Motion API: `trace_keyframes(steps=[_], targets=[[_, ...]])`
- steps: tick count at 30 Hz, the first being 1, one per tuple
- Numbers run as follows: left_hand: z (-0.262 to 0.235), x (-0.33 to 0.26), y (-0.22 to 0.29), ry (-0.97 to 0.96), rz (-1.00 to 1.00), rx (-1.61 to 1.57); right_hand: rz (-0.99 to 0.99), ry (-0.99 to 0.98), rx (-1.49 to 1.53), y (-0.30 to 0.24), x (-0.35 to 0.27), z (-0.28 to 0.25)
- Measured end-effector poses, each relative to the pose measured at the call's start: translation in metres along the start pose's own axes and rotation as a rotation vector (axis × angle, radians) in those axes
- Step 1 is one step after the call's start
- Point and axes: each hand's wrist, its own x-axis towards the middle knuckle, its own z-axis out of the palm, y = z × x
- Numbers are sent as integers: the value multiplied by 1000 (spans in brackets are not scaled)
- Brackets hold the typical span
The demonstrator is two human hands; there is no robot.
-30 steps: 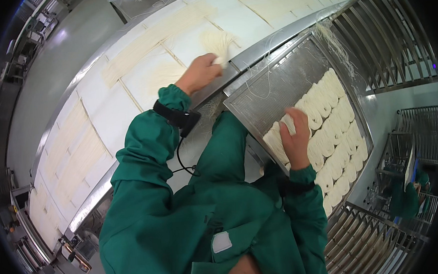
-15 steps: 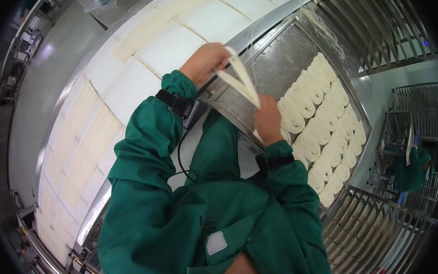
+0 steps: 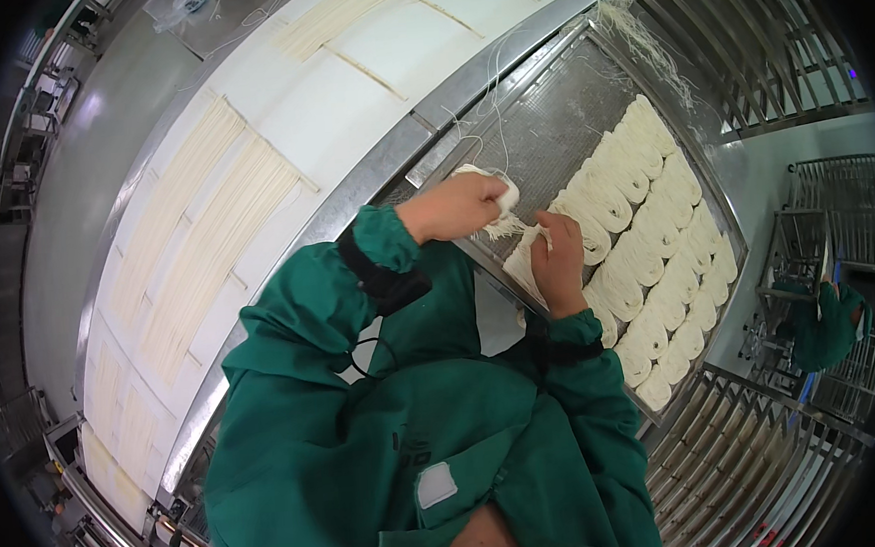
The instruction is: The person repeatedly picks up strands of white noodles from a conveyor, folds them into neat bundles, and places them onto a metal tray. After filling the tray, they carry it to a rolling rack and slide it into place, then retrieve an empty tray to continue.
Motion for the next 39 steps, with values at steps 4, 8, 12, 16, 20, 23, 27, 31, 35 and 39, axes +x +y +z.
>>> trace_keyframes(steps=[4, 8, 12, 16, 20, 23, 27, 31, 35, 39], targets=[[23, 16, -25, 15, 138, 121, -9, 74, 113, -8, 0, 2], [23, 24, -50, 377, 305, 594, -156, -18, 10, -12, 5, 13], [12, 23, -70, 360, 189, 903, -201, -57, -189, -9, 5, 26], [7, 15, -78, 499, 299, 803, -152, -70, -124, -3, 3, 23], [-34, -14, -84, 712, 240, 510, -96, 6, -79, 4, -1, 8], [-95, -56, -98, 861, -154, 799, -84, 16, -76, 9, -2, 0], [-167, -68, -126, 927, -655, 807, -105, 39, -26, 13, -2, 4], [-177, -25, -136, 782, -523, 1010, -127, 37, 42, 15, -4, 9], [-157, 19, -114, 756, -322, 997, -122, 80, 105, 15, 2, 3], [-123, 46, -43, 394, -181, -26, -98, 119, 144, 2, 35, -7]])
